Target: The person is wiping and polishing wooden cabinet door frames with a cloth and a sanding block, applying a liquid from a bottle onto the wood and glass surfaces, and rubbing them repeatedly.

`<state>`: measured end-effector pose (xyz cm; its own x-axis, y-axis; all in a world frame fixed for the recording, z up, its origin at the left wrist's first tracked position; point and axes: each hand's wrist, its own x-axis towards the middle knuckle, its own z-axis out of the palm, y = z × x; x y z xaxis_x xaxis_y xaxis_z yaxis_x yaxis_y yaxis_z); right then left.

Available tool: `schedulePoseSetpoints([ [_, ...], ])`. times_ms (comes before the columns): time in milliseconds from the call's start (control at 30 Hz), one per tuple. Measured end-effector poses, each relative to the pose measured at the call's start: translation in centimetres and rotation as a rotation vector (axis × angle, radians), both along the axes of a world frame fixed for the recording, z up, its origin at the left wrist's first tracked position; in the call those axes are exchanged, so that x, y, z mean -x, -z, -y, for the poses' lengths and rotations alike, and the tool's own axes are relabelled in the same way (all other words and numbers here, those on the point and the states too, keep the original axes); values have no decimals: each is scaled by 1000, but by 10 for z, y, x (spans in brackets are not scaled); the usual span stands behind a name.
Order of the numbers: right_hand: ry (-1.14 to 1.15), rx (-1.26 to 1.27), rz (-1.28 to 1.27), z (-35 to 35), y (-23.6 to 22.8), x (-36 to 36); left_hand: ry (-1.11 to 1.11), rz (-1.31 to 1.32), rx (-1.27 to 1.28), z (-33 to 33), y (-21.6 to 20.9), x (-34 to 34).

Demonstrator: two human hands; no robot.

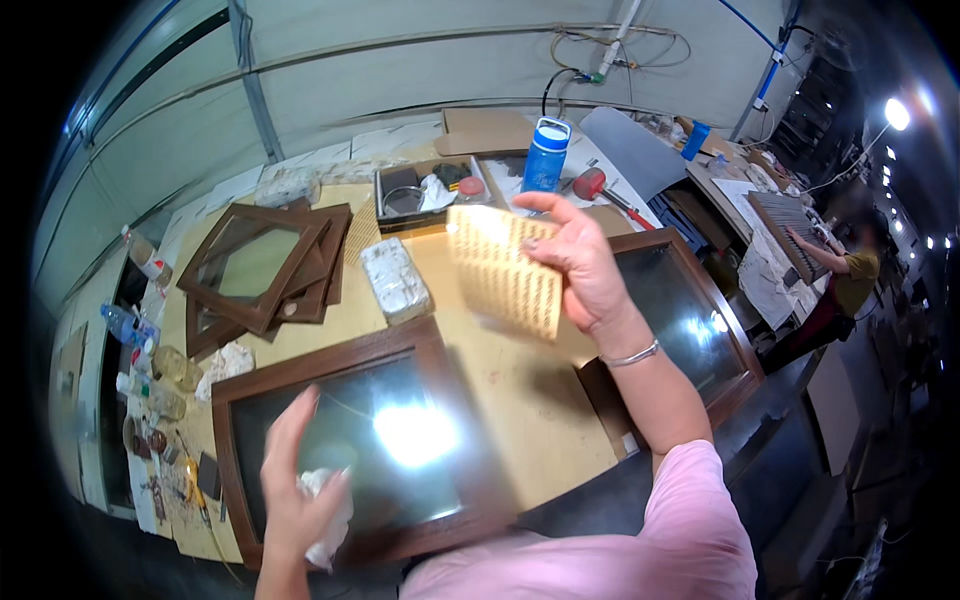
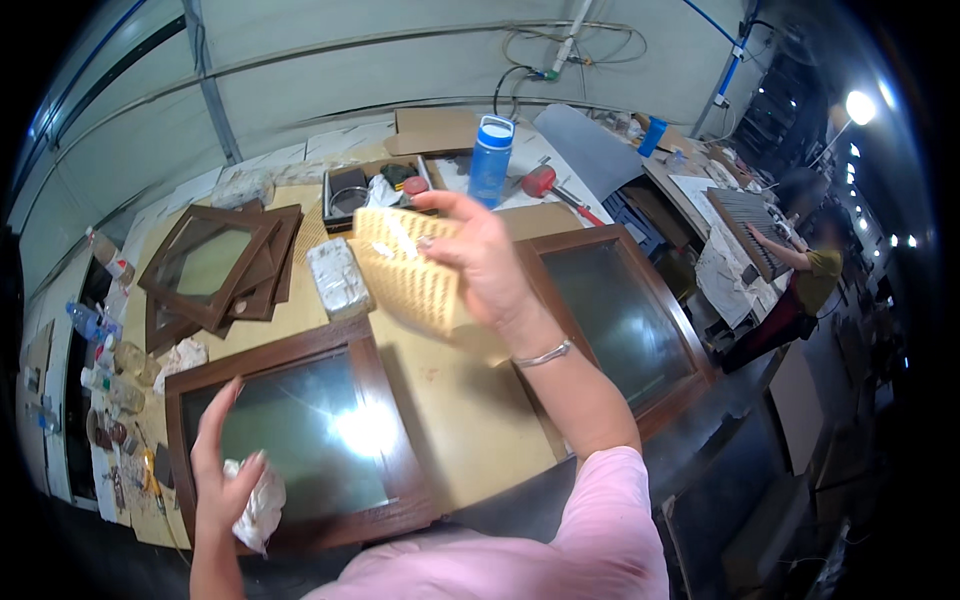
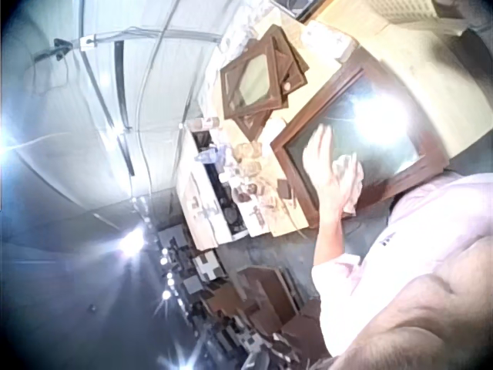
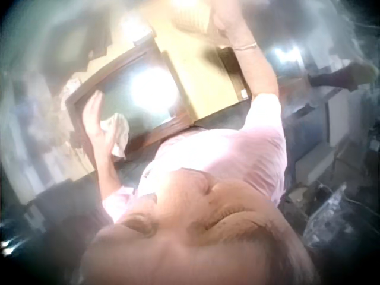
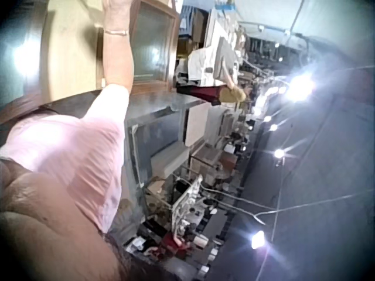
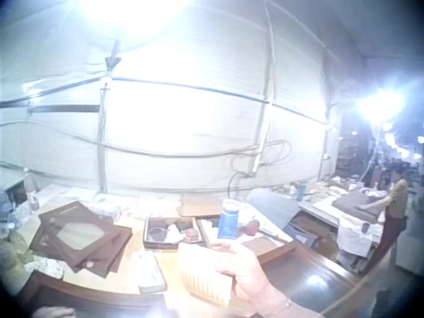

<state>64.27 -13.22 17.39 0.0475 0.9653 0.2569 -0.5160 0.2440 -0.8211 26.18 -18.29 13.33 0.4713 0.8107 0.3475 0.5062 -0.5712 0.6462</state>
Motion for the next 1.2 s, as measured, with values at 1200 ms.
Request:
schedulePoseSetpoints([
  [1200, 565, -150, 800, 101, 44, 325, 183, 583, 23, -42, 26, 130],
])
